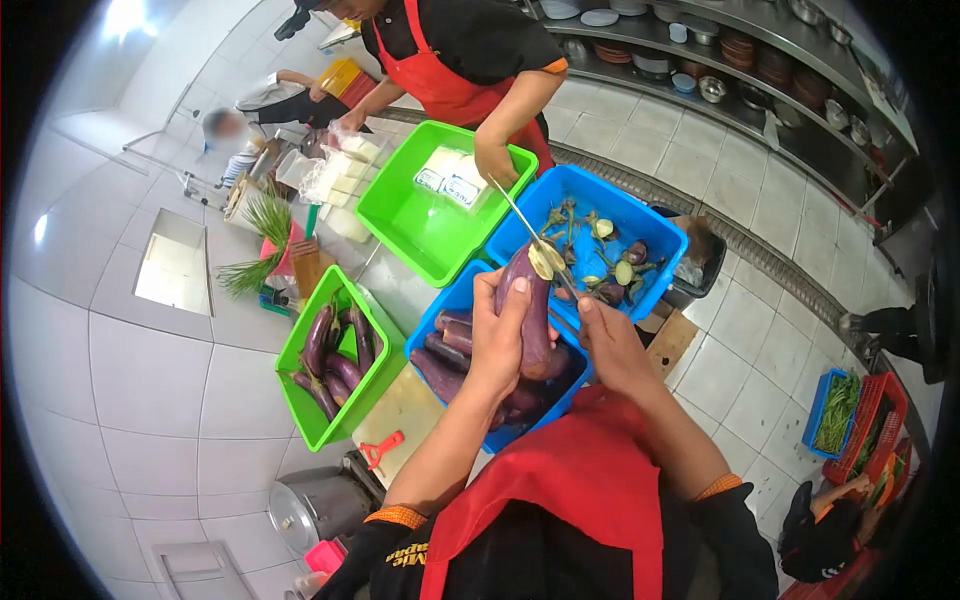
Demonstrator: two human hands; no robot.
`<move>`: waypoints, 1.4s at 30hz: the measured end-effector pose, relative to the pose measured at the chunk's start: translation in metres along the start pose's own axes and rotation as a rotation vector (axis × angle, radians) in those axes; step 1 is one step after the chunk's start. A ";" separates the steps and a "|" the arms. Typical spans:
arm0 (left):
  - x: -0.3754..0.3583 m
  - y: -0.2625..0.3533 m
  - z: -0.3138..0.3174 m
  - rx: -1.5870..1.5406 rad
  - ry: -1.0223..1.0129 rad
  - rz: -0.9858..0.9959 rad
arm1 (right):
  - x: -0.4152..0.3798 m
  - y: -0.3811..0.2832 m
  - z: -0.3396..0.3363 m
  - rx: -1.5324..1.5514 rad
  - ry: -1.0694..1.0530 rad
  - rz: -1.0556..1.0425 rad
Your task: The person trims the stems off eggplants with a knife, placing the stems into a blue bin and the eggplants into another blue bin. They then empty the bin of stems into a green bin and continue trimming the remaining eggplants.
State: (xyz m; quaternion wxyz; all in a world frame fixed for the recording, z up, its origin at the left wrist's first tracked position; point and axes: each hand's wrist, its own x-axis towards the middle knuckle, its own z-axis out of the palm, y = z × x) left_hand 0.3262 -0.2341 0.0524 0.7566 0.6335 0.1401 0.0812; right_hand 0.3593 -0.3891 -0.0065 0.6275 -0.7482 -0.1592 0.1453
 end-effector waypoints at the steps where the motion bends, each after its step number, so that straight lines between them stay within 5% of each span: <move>1: 0.001 0.000 -0.001 -0.001 -0.015 -0.018 | 0.000 0.002 -0.002 0.021 -0.022 0.015; 3: 0.003 0.000 -0.001 -0.003 -0.032 -0.036 | -0.001 0.000 -0.002 0.042 -0.042 0.028; 5: 0.000 0.001 0.000 -0.048 -0.033 -0.094 | -0.011 -0.013 -0.003 -0.536 0.207 -0.130; 8: -0.004 0.002 0.005 -0.049 -0.056 -0.092 | -0.020 -0.024 -0.004 -0.675 0.236 -0.076; 12: -0.007 -0.011 0.015 -0.015 -0.005 0.047 | -0.007 0.004 0.006 -0.595 0.294 -0.152; 15: 0.006 -0.015 0.003 -0.049 0.016 0.009 | 0.009 0.016 0.010 -0.162 0.187 -0.229; 17: 0.012 -0.013 -0.005 -0.102 0.020 -0.066 | 0.012 0.016 0.009 -0.042 0.017 0.006; 18: 0.016 -0.010 -0.008 -0.101 0.018 -0.065 | 0.006 0.014 0.007 -0.041 0.019 0.005; 20: 0.023 -0.001 -0.018 -0.230 0.056 -0.080 | -0.014 0.007 0.004 -0.625 0.222 -0.120; 23: 0.017 0.011 -0.014 -0.203 0.019 -0.113 | -0.021 0.013 -0.003 -0.780 0.245 -0.081; 35: 0.008 -0.037 0.002 -0.051 -0.007 -0.158 | 0.017 0.041 0.013 -0.271 0.143 -0.044; 42: 0.008 -0.018 -0.007 -0.076 -0.068 -0.138 | 0.005 0.004 0.010 -0.562 0.243 0.018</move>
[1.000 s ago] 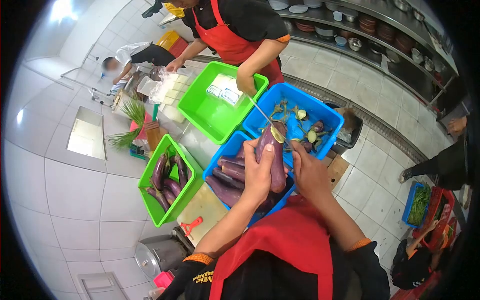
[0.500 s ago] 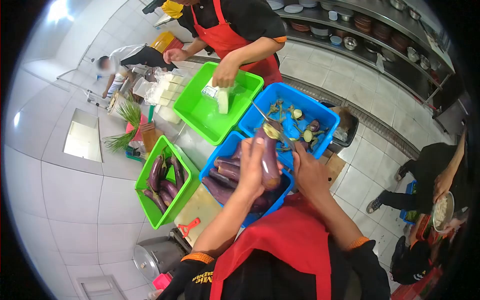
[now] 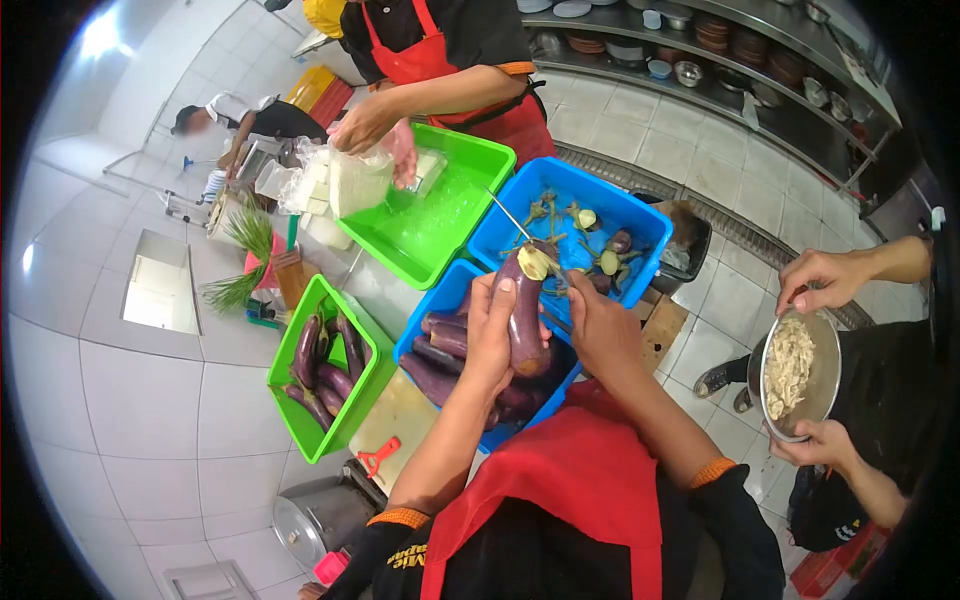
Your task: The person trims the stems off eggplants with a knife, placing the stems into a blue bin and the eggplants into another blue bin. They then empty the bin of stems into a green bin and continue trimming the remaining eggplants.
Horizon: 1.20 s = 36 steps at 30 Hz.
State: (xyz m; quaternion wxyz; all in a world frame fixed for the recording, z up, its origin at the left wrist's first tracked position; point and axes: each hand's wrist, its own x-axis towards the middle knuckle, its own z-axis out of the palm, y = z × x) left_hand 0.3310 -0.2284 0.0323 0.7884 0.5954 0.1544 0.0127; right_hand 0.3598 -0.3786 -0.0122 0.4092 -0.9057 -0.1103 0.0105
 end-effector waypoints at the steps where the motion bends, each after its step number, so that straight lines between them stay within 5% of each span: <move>1: 0.001 0.005 -0.002 0.003 -0.008 0.037 | -0.003 -0.001 -0.009 0.010 0.017 -0.030; 13: 0.002 0.025 -0.013 0.077 -0.113 0.093 | -0.025 0.005 -0.024 0.066 0.128 -0.247; 18: -0.009 0.006 0.007 0.545 -0.091 0.397 | -0.004 0.007 -0.019 0.087 0.089 -0.149; 21: -0.006 0.006 0.010 0.325 -0.088 0.282 | 0.003 0.007 -0.012 0.177 0.111 -0.127; 23: 0.002 0.001 0.000 0.266 -0.098 0.281 | 0.005 0.003 -0.014 0.427 -0.078 0.006; 31: 0.006 0.012 -0.012 0.034 -0.146 0.152 | -0.005 -0.006 -0.032 0.496 -0.140 0.003; 36: 0.004 0.010 -0.011 0.111 -0.160 0.249 | -0.014 0.003 -0.024 0.494 -0.071 -0.087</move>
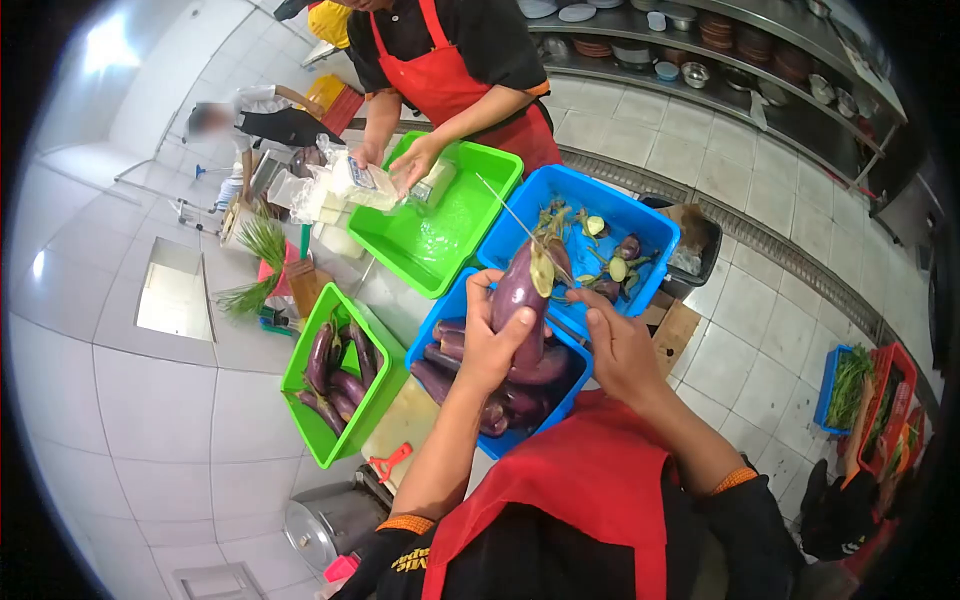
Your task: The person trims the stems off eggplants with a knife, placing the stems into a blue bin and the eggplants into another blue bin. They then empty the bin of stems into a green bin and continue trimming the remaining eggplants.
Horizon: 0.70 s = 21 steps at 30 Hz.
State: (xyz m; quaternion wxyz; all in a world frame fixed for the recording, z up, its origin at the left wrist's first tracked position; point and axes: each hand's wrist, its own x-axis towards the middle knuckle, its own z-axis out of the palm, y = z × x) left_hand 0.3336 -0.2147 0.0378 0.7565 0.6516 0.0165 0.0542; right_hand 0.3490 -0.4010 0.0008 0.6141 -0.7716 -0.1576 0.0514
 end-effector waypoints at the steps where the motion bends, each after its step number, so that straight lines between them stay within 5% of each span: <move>1: 0.000 0.001 0.000 0.102 -0.004 0.043 | -0.002 0.006 0.000 -0.061 0.068 -0.094; 18: -0.010 0.039 0.003 0.912 0.053 0.039 | -0.012 0.013 -0.020 -0.249 0.088 -0.357; 21: -0.010 0.048 0.010 0.743 0.008 -0.039 | -0.013 0.008 -0.018 -0.232 0.108 -0.269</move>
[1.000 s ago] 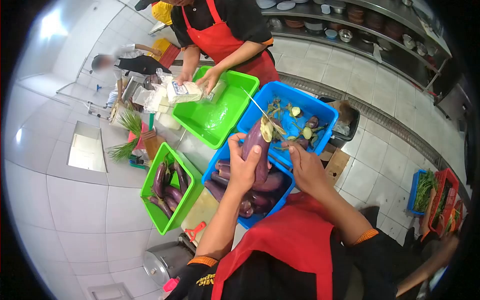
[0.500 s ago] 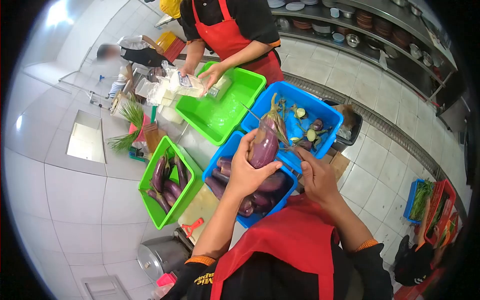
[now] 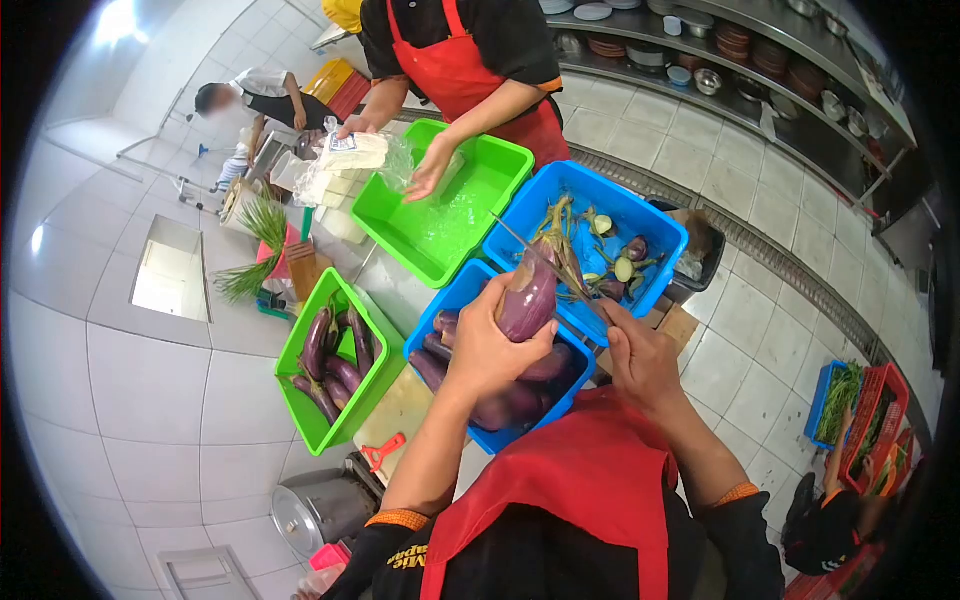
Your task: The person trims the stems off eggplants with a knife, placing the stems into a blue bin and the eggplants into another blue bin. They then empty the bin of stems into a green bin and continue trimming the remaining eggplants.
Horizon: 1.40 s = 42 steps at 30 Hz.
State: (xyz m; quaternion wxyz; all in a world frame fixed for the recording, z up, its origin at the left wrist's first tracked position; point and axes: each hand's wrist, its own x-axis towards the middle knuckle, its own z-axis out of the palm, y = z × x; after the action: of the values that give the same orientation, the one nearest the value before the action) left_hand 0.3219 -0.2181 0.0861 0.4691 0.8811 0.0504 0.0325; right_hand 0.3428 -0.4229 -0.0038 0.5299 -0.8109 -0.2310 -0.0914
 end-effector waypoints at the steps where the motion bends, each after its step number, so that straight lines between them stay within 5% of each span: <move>1: 0.000 -0.001 0.001 0.000 -0.001 0.000 | 0.001 0.000 0.000 -0.021 -0.022 0.038; 7: 0.001 -0.017 0.007 -0.043 0.055 0.072 | 0.001 -0.002 0.004 -0.013 -0.060 0.095; 9: 0.002 -0.019 0.005 -0.454 0.001 -0.098 | 0.002 -0.003 0.003 0.023 -0.100 0.114; 14: 0.007 -0.019 0.004 -0.343 -0.043 -0.087 | 0.010 -0.013 -0.006 -0.087 -0.165 0.201; 16: 0.006 -0.012 0.013 0.094 -0.008 0.108 | 0.022 -0.008 -0.006 -0.049 -0.173 0.226; 20: 0.022 -0.024 0.015 0.319 0.086 0.292 | 0.030 0.000 -0.013 0.079 -0.227 0.288; 29: 0.012 -0.026 -0.002 0.191 -0.057 0.106 | 0.006 -0.006 -0.012 -0.025 -0.198 0.188; 33: -0.043 -0.072 -0.027 0.238 0.199 0.069 | -0.004 -0.012 0.014 0.021 -0.304 0.129; 35: -0.081 -0.094 -0.045 -0.393 0.330 -0.187 | -0.001 -0.024 0.032 0.023 -0.293 0.024; 42: -0.231 -0.150 -0.062 -0.933 0.873 -0.507 | -0.017 -0.112 0.109 0.051 -0.781 -0.314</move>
State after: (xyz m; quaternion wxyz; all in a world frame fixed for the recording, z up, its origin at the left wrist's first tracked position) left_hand 0.0772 -0.1114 -0.0060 0.7292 0.4543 0.4203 0.2919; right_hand 0.2644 -0.2928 0.0348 0.4021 -0.7261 -0.5374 0.1491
